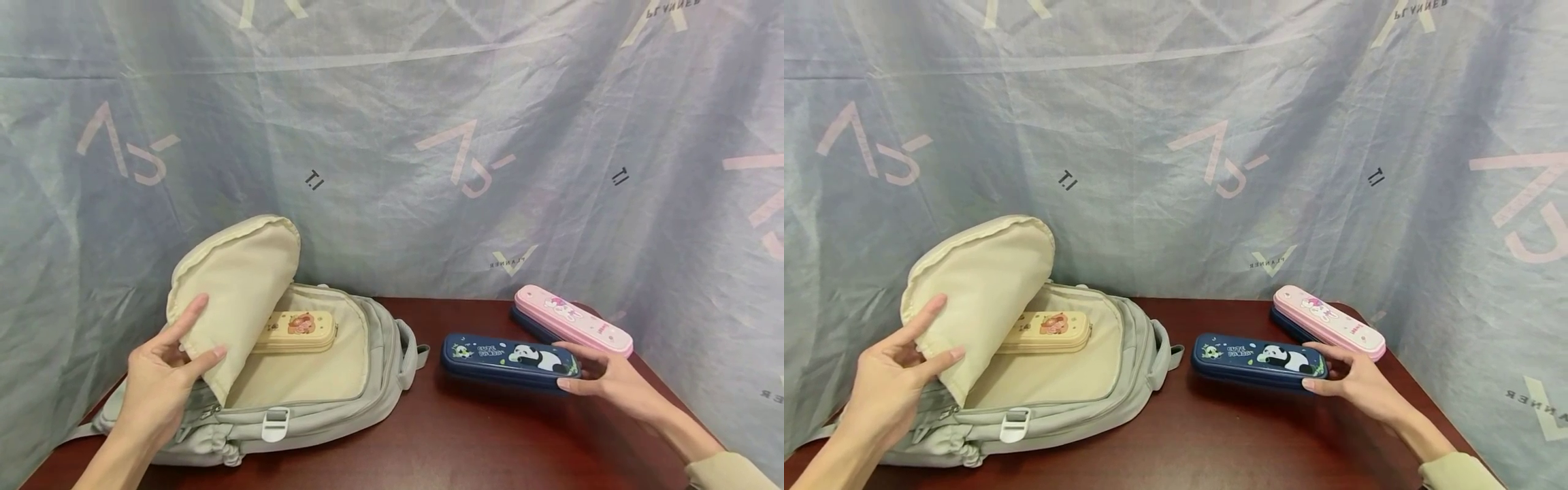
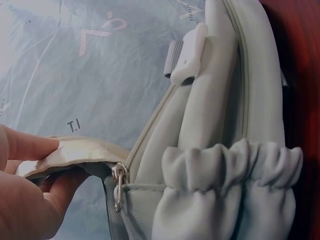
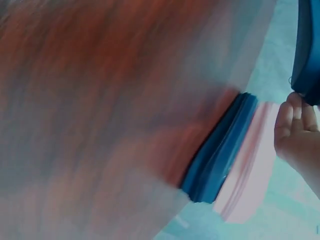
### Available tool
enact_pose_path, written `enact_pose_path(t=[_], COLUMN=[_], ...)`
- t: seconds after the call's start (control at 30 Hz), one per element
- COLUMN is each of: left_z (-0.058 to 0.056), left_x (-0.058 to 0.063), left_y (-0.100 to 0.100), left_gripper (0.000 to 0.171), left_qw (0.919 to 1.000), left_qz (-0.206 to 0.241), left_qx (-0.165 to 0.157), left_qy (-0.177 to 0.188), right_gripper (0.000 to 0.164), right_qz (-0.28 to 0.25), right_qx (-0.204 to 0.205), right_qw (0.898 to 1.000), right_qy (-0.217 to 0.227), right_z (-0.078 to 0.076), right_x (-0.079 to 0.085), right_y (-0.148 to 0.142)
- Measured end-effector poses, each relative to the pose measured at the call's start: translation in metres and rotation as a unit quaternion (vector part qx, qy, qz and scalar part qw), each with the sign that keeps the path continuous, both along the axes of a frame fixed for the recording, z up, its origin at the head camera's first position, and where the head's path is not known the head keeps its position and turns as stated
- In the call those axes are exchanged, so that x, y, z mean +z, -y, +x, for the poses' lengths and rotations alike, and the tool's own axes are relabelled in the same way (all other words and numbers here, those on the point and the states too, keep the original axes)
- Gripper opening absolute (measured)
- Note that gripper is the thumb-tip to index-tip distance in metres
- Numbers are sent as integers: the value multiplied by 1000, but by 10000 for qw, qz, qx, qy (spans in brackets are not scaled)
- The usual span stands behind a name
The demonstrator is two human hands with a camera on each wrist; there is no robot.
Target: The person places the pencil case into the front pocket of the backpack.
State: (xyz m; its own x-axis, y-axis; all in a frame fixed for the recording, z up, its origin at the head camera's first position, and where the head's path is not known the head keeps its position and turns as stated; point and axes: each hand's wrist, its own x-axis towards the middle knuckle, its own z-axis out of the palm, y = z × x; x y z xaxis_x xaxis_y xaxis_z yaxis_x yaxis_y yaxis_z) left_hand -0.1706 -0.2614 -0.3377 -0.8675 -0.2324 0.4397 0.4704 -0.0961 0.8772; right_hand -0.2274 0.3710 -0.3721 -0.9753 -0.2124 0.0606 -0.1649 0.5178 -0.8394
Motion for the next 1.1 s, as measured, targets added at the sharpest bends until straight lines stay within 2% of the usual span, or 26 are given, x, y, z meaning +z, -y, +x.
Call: enact_pose_path(t=[0.2,0.37,0.67,0.9,1.1], left_z=[0,1,3,1,2], left_x=[-2,-1,-1,-1,2], left_y=[1,2,1,0,-2], left_gripper=[83,85,85,85,84], left_qw=[9993,9989,9991,9998,9999], left_qz=[-24,-104,-96,-56,-141], left_qx=[-311,-382,-300,-109,14], left_qy=[-222,-265,-266,-158,-12], right_gripper=[68,67,72,77,77], right_qz=[98,44,-92,-99,-330], right_qx=[-166,-126,-27,5,116], right_qw=[9996,9996,10000,9998,9991], right_qy=[-207,-252,-2,157,244], right_z=[2,4,4,3,2], right_x=[14,26,43,48,51], right_y=[13,28,55,69,81])
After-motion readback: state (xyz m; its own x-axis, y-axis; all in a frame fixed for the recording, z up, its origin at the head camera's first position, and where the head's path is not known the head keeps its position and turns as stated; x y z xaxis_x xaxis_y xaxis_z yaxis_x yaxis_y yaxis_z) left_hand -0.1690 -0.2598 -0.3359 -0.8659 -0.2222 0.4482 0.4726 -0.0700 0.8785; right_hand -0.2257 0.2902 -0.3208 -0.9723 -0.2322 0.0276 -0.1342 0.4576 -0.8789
